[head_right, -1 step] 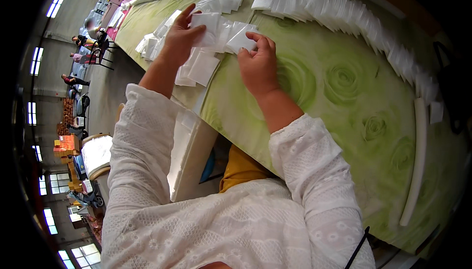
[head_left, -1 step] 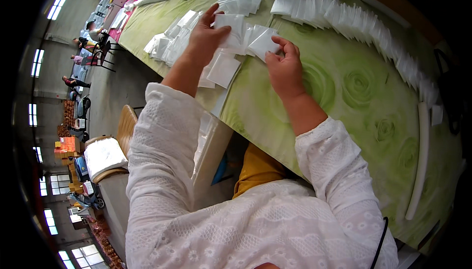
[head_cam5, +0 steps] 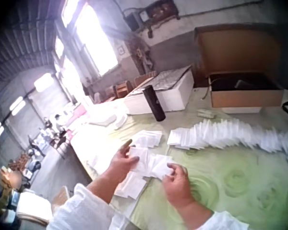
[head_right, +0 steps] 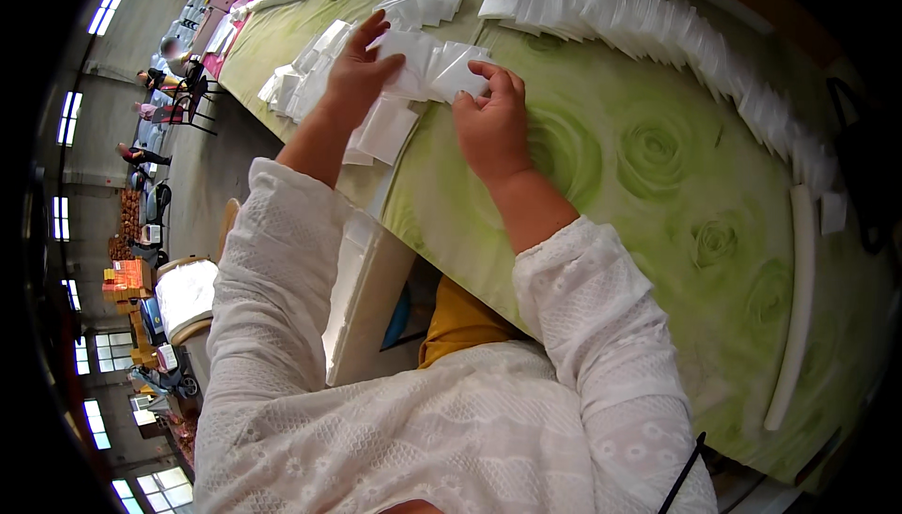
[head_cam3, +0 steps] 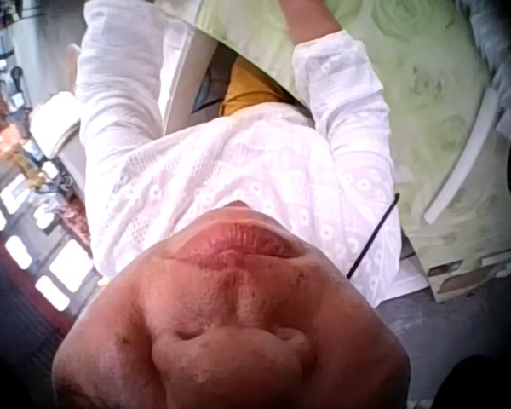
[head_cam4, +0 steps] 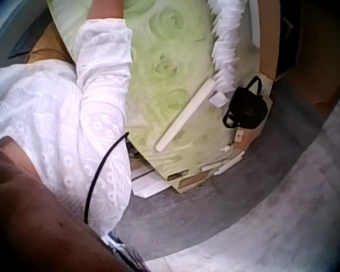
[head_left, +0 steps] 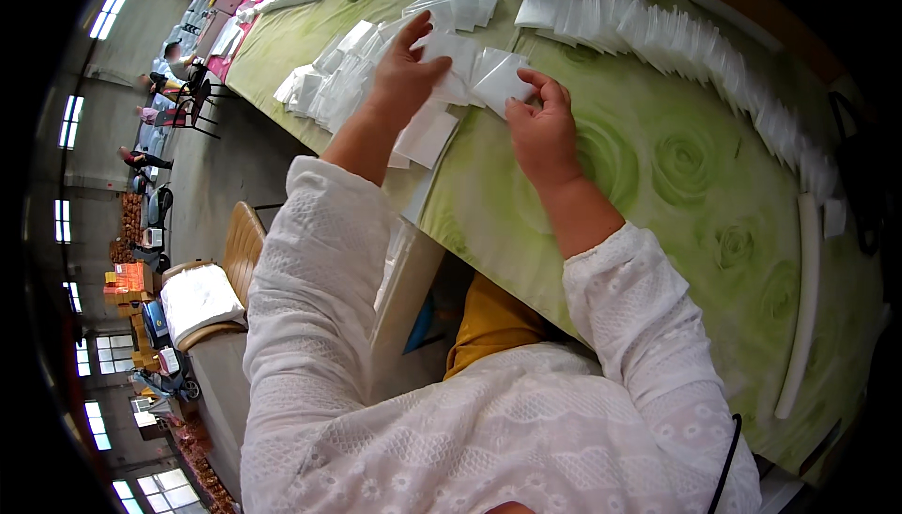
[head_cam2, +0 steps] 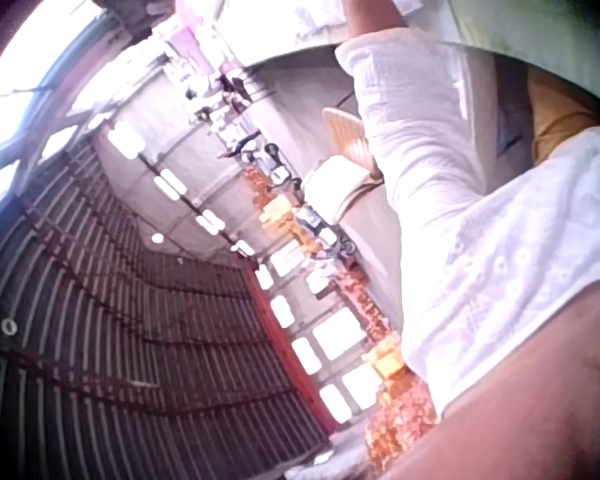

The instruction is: The person unrolls a sheet of plastic wrap, tears off a piece, and folds it into a small packet. They then place the folded packet into a compartmentalized white tray. The person repeats this process multiple times, filling the tray with similar packets.

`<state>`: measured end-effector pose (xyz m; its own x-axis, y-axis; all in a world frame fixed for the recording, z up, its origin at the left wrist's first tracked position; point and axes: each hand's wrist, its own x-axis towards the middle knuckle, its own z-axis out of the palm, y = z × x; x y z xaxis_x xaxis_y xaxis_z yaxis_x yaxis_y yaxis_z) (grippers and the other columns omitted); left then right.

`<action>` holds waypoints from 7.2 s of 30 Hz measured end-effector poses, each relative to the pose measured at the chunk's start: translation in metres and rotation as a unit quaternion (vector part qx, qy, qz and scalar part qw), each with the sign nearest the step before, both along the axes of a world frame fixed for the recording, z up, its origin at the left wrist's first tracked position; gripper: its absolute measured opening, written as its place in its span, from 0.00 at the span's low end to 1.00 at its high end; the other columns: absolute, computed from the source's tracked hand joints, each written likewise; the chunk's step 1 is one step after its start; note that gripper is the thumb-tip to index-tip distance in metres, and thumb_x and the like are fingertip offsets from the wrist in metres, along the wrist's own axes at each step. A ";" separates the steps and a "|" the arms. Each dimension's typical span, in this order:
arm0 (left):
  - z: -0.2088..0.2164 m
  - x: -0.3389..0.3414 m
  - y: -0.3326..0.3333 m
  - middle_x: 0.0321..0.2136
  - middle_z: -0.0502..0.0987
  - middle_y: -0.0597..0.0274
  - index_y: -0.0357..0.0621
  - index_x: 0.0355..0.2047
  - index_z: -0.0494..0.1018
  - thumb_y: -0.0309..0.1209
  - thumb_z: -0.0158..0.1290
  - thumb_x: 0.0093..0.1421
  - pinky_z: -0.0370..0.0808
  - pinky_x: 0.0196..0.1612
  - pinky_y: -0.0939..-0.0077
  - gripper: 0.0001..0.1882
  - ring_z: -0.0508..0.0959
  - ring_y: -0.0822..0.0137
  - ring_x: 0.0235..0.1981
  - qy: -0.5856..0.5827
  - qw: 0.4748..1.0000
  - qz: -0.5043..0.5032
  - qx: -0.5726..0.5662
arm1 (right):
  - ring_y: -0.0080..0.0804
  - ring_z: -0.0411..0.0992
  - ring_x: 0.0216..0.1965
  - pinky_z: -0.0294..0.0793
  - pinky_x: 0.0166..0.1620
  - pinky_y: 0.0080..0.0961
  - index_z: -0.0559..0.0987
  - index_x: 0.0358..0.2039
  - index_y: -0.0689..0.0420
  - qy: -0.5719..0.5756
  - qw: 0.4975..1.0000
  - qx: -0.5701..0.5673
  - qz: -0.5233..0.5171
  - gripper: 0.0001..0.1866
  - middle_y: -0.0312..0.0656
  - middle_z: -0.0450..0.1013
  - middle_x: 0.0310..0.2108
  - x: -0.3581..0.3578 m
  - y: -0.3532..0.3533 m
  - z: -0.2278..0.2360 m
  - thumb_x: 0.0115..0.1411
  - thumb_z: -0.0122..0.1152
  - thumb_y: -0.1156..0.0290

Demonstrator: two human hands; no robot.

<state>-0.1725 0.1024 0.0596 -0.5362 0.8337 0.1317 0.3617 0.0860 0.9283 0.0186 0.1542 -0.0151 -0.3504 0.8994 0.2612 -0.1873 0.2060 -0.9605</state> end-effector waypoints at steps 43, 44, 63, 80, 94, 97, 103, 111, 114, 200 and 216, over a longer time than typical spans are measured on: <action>-0.009 0.060 -0.019 0.51 0.72 0.55 0.37 0.66 0.53 0.19 0.59 0.54 0.72 0.54 0.69 0.41 0.75 0.63 0.50 -0.286 0.957 -0.033 0.022 | 0.28 0.71 0.46 0.73 0.49 0.26 0.71 0.49 0.64 0.198 0.939 -0.259 0.111 0.17 0.42 0.72 0.46 0.008 0.017 0.017 0.61 0.59 0.74; -0.012 0.066 -0.024 0.51 0.72 0.55 0.37 0.66 0.53 0.19 0.59 0.54 0.72 0.54 0.69 0.40 0.75 0.63 0.50 -0.294 0.954 -0.024 0.050 | 0.27 0.72 0.45 0.73 0.49 0.26 0.72 0.47 0.64 0.190 0.935 -0.273 0.124 0.14 0.41 0.73 0.44 0.011 0.019 0.016 0.62 0.58 0.73; -0.070 0.132 -0.101 0.63 0.57 0.49 0.50 0.72 0.32 0.38 0.64 0.56 0.66 0.61 0.64 0.57 0.66 0.56 0.60 -0.281 0.912 -0.155 0.256 | 0.29 0.71 0.49 0.71 0.54 0.29 0.56 0.65 0.55 0.019 0.985 0.088 0.146 0.36 0.43 0.70 0.48 0.079 -0.061 0.003 0.59 0.61 0.76; -0.066 0.176 -0.152 0.56 0.67 0.43 0.38 0.68 0.49 0.36 0.60 0.55 0.61 0.63 0.62 0.46 0.67 0.47 0.58 0.160 0.980 -0.084 0.082 | 0.34 0.72 0.51 0.72 0.54 0.31 0.52 0.68 0.57 -0.094 0.966 0.115 0.211 0.41 0.47 0.70 0.52 0.118 -0.106 0.001 0.58 0.64 0.78; -0.034 0.026 -0.338 0.49 0.75 0.57 0.42 0.56 0.67 0.42 0.52 0.63 0.74 0.55 0.63 0.24 0.78 0.61 0.48 -0.477 0.878 -0.012 -0.022 | 0.30 0.66 0.55 0.63 0.61 0.30 0.52 0.70 0.54 -0.077 0.936 -0.034 0.341 0.41 0.40 0.66 0.54 0.127 -0.161 0.045 0.60 0.61 0.77; -0.067 -0.024 -0.381 0.50 0.74 0.55 0.45 0.56 0.68 0.41 0.54 0.60 0.72 0.57 0.60 0.25 0.75 0.60 0.51 -0.337 0.909 0.159 -0.187 | 0.28 0.67 0.54 0.65 0.60 0.29 0.57 0.68 0.55 -0.106 0.942 -0.068 0.310 0.36 0.39 0.67 0.53 0.141 -0.144 0.027 0.60 0.57 0.81; -0.129 -0.045 -0.378 0.51 0.74 0.56 0.49 0.56 0.70 0.43 0.56 0.55 0.63 0.61 0.61 0.28 0.72 0.58 0.54 -0.285 0.871 0.143 -0.374 | 0.27 0.68 0.51 0.67 0.59 0.27 0.61 0.66 0.57 -0.103 0.945 -0.071 0.301 0.31 0.38 0.69 0.50 0.152 -0.133 0.015 0.62 0.53 0.83; -0.159 -0.035 -0.355 0.58 0.71 0.55 0.45 0.64 0.64 0.36 0.53 0.56 0.64 0.61 0.71 0.34 0.70 0.58 0.59 -0.145 0.892 0.070 -0.422 | 0.26 0.68 0.50 0.67 0.59 0.27 0.62 0.65 0.60 -0.095 0.947 -0.058 0.300 0.29 0.39 0.70 0.49 0.152 -0.132 0.013 0.63 0.53 0.83; -0.154 -0.025 -0.355 0.57 0.72 0.52 0.43 0.64 0.63 0.33 0.52 0.55 0.65 0.60 0.70 0.34 0.72 0.56 0.56 -0.160 0.896 0.061 -0.410 | 0.26 0.69 0.50 0.67 0.59 0.27 0.63 0.64 0.60 -0.096 0.949 -0.064 0.294 0.28 0.39 0.70 0.49 0.152 -0.133 0.014 0.63 0.53 0.83; -0.056 0.152 -0.165 0.60 0.65 0.48 0.44 0.72 0.34 0.39 0.61 0.60 0.58 0.64 0.71 0.53 0.64 0.61 0.61 -0.109 0.977 -0.117 0.140 | 0.33 0.71 0.52 0.73 0.54 0.29 0.57 0.63 0.61 -0.022 0.970 -0.090 0.227 0.33 0.44 0.68 0.53 0.075 -0.122 0.034 0.61 0.60 0.76; -0.073 0.034 -0.369 0.46 0.75 0.65 0.50 0.55 0.65 0.38 0.53 0.64 0.75 0.54 0.61 0.21 0.77 0.65 0.46 -0.553 0.824 0.103 0.073 | 0.28 0.64 0.54 0.66 0.59 0.27 0.53 0.69 0.59 -0.135 0.853 -0.242 0.443 0.39 0.43 0.62 0.57 0.053 -0.216 0.053 0.60 0.60 0.75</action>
